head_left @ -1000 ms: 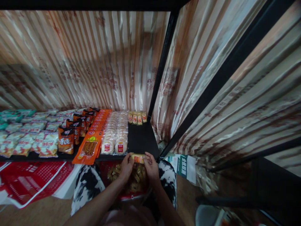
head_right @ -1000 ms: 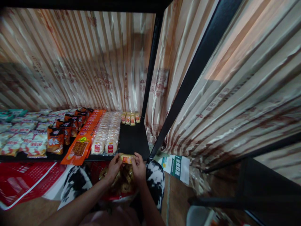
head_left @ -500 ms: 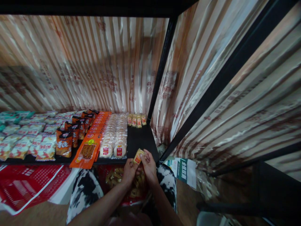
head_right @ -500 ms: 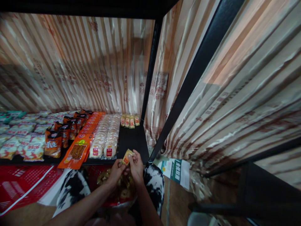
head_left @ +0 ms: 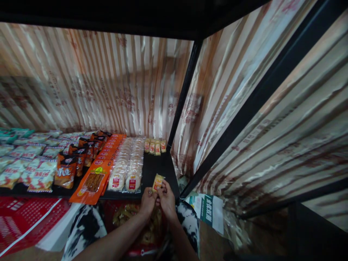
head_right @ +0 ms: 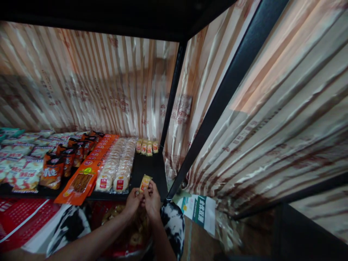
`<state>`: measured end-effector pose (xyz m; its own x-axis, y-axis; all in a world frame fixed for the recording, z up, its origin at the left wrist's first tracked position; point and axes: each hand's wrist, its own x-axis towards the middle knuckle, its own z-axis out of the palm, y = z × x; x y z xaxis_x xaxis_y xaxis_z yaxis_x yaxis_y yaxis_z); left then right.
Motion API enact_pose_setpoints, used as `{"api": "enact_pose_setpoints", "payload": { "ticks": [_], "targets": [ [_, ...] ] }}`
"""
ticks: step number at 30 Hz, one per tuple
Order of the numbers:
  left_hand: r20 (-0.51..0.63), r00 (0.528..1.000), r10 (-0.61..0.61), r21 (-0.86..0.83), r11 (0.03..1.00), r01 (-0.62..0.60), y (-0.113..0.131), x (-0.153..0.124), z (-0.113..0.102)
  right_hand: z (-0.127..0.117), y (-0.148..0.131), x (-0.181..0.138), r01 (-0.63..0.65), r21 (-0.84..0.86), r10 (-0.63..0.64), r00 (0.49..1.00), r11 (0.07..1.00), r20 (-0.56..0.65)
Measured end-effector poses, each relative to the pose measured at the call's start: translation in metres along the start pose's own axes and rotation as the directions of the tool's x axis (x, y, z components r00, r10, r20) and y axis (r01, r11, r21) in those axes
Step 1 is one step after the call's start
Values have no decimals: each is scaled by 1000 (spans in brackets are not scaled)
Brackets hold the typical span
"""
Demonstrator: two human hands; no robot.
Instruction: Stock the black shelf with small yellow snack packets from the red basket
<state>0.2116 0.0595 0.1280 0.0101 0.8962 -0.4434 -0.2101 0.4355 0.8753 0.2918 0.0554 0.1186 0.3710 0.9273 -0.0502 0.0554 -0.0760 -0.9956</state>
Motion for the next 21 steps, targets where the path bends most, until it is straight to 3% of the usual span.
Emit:
{"api": "enact_pose_setpoints", "payload": {
  "ticks": [4, 7, 10, 17, 21],
  "targets": [
    [32, 999, -8, 80, 997, 5, 5, 9, 3, -5, -1, 12, 75, -78, -79, 996, 994, -46],
    [-13, 1000, 19, 151, 988, -17, 3, 18, 2, -7, 1, 22, 122, -153, -135, 988, 981, -80],
    [-72, 993, 90, 255, 965, -69, -2, 25, 1, -8, 4, 30, 125, -208, -149, 984, 970, -101],
    [-61, 940, 337, 414, 865, -283, 2, 28, 4, -7, 10, 39, 120, -309, -156, 983, 944, -93],
    [-56, 935, 349, 405, 864, -299, 3, 30, 7, -7, 14, 44, 94, -315, -127, 988, 944, -83]
  ]
}}
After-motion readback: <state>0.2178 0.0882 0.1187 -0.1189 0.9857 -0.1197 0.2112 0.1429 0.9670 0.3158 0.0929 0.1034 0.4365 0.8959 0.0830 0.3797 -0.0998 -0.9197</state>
